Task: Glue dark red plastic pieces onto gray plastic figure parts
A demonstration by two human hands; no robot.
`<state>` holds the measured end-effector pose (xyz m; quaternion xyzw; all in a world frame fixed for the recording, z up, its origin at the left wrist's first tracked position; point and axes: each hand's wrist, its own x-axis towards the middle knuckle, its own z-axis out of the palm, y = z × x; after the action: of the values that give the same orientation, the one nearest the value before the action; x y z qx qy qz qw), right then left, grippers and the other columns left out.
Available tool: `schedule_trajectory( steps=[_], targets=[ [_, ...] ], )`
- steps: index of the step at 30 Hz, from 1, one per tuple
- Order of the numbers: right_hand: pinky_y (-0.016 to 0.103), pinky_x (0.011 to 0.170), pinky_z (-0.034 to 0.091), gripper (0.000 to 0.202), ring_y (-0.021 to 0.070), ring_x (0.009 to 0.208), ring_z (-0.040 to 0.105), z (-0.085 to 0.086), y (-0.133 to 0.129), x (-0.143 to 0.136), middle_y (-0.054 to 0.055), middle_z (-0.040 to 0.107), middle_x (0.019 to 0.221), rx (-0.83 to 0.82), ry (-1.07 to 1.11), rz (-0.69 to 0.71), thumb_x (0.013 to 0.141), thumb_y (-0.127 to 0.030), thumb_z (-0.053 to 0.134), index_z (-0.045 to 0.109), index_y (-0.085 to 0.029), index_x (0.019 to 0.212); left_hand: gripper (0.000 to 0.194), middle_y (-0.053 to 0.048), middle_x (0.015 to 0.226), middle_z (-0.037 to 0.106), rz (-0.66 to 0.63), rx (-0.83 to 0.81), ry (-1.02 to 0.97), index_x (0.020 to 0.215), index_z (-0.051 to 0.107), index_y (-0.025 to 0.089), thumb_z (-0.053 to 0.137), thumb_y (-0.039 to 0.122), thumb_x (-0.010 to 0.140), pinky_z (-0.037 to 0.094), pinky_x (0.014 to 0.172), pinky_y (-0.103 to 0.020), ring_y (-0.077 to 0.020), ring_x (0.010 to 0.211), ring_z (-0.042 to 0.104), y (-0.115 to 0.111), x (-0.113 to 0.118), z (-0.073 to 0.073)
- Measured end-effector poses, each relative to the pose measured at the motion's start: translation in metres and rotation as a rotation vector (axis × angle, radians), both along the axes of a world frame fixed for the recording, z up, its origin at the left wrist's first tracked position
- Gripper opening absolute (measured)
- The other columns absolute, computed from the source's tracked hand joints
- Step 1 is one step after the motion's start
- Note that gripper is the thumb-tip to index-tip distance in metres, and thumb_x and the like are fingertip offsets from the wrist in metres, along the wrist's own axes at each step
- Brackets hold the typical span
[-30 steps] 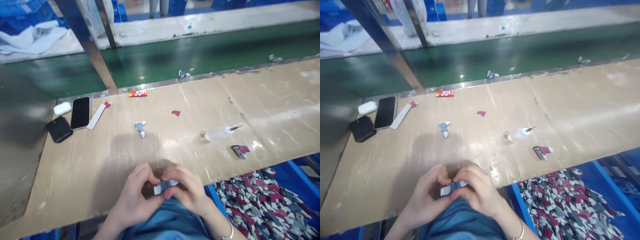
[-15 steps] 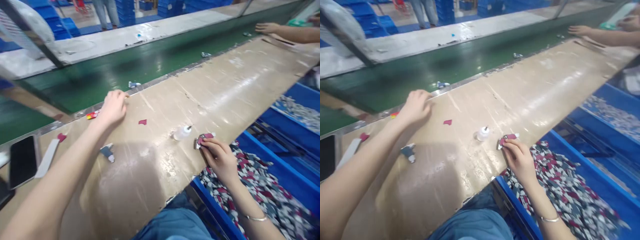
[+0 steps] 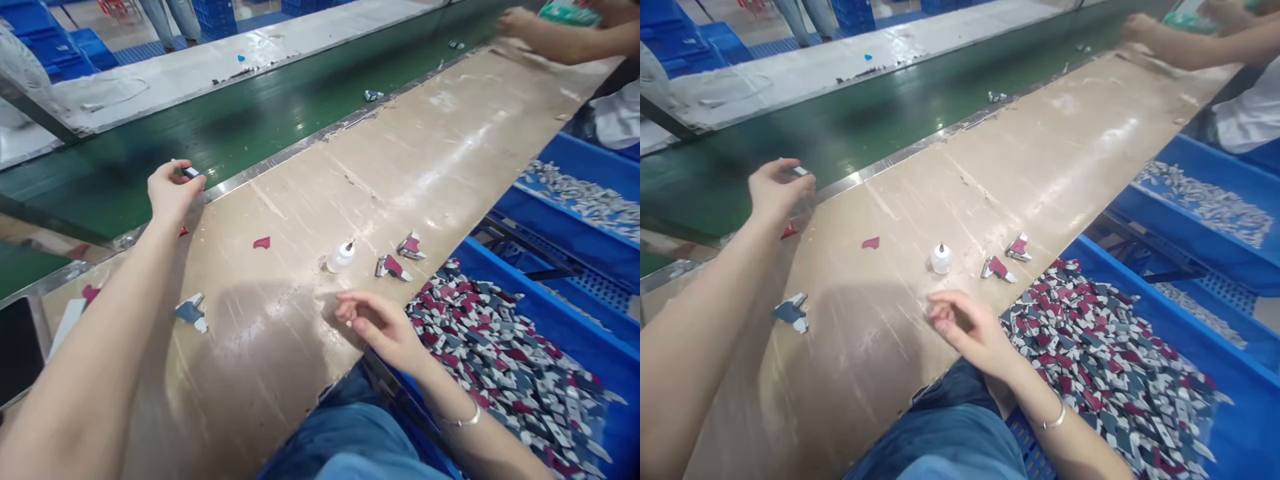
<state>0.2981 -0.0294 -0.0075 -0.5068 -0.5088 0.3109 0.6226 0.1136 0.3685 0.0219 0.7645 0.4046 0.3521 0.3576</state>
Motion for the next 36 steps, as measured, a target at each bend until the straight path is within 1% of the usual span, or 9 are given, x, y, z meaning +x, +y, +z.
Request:
schedule_trajectory(
  steps=[4,8,11,15,17,18,23,28,36],
  targets=[
    [0.025,0.05,0.055,0.073,0.0147,0.061,0.067,-0.012,0.035,-0.006,0.004,0.077,0.086,-0.077,0.53,0.295,0.097,-0.084,0.062,0.077,-0.025,0.137,0.051,0.002,0.106,0.075,0.154,0.008,-0.083,0.103,0.066,0.031,0.099,0.049,0.069,0.059,0.083,-0.041,-0.0233,0.093,0.077,-0.1,-0.068,0.009],
    [0.026,0.045,0.046,0.088,0.0121,0.053,0.048,-0.007,0.048,-0.014,0.003,0.07,0.081,-0.242,0.751,0.26,0.096,-0.096,0.04,0.081,-0.024,0.126,0.054,0.005,0.084,0.076,0.232,-0.137,-0.034,0.09,0.054,0.03,0.1,0.047,0.067,0.065,0.074,-0.034,-0.0206,0.082,0.079,-0.22,-0.133,0.018],
    [0.029,0.043,0.042,0.079,0.014,0.049,0.042,-0.003,0.031,-0.001,0.001,0.063,0.069,-0.274,0.284,0.029,0.106,-0.084,0.03,0.084,-0.027,0.11,0.062,0.001,0.083,0.083,0.413,-0.269,0.089,0.088,0.056,0.027,0.105,0.037,0.052,0.07,0.071,-0.034,-0.0247,0.075,0.084,-0.287,-0.171,0.016],
    [0.038,0.067,0.055,0.029,0.0208,0.068,0.059,-0.014,-0.012,0.061,0.004,0.071,0.078,-0.185,-0.24,-0.438,0.101,-0.055,0.073,0.081,-0.028,0.094,0.081,0.005,0.077,0.082,0.519,-0.37,0.041,0.126,0.062,0.031,0.104,0.038,0.057,0.072,0.072,-0.031,-0.0238,0.07,0.084,-0.34,-0.184,0.01],
    [0.046,0.077,0.056,0.037,0.0257,0.075,0.065,-0.023,-0.027,0.098,0.008,0.075,0.083,-0.121,-0.774,-0.855,0.104,-0.056,0.065,0.078,-0.026,0.087,0.088,0.005,0.078,0.083,0.511,-0.366,-0.003,0.139,0.061,0.033,0.1,0.036,0.06,0.074,0.071,-0.032,-0.0244,0.069,0.084,-0.353,-0.174,0.011],
    [0.049,0.082,0.056,0.037,0.0286,0.08,0.069,-0.028,-0.032,0.114,0.01,0.078,0.086,-0.127,-0.84,-0.87,0.103,-0.056,0.066,0.078,-0.025,0.086,0.088,0.006,0.076,0.082,0.515,-0.36,-0.029,0.139,0.062,0.033,0.098,0.033,0.058,0.075,0.069,-0.033,-0.0252,0.067,0.084,-0.356,-0.167,0.012],
    [0.049,0.089,0.054,0.029,0.0308,0.09,0.076,-0.042,-0.036,0.148,0.01,0.084,0.097,-0.201,-1.004,-0.769,0.102,-0.052,0.069,0.081,-0.027,0.093,0.08,0.009,0.07,0.081,0.529,-0.298,-0.115,0.126,0.068,0.037,0.094,0.021,0.052,0.074,0.062,-0.032,-0.0265,0.063,0.084,-0.355,-0.145,0.019],
    [0.044,0.082,0.053,0.02,0.0299,0.092,0.077,-0.042,-0.036,0.155,0.009,0.084,0.1,-0.19,-1.195,-0.673,0.105,-0.047,0.07,0.08,-0.029,0.104,0.07,0.008,0.073,0.082,0.522,-0.259,-0.102,0.12,0.076,0.038,0.095,0.021,0.055,0.074,0.063,-0.03,-0.0242,0.06,0.082,-0.353,-0.152,0.013],
    [0.046,0.084,0.062,0.019,0.0295,0.091,0.081,-0.044,-0.023,0.167,0.008,0.085,0.1,-0.094,-1.104,-0.644,0.104,-0.044,0.073,0.081,-0.03,0.095,0.07,0.008,0.074,0.082,0.522,-0.306,-0.107,0.122,0.076,0.038,0.093,0.02,0.057,0.074,0.068,-0.027,-0.022,0.064,0.083,-0.354,-0.147,0.016]
  ],
)
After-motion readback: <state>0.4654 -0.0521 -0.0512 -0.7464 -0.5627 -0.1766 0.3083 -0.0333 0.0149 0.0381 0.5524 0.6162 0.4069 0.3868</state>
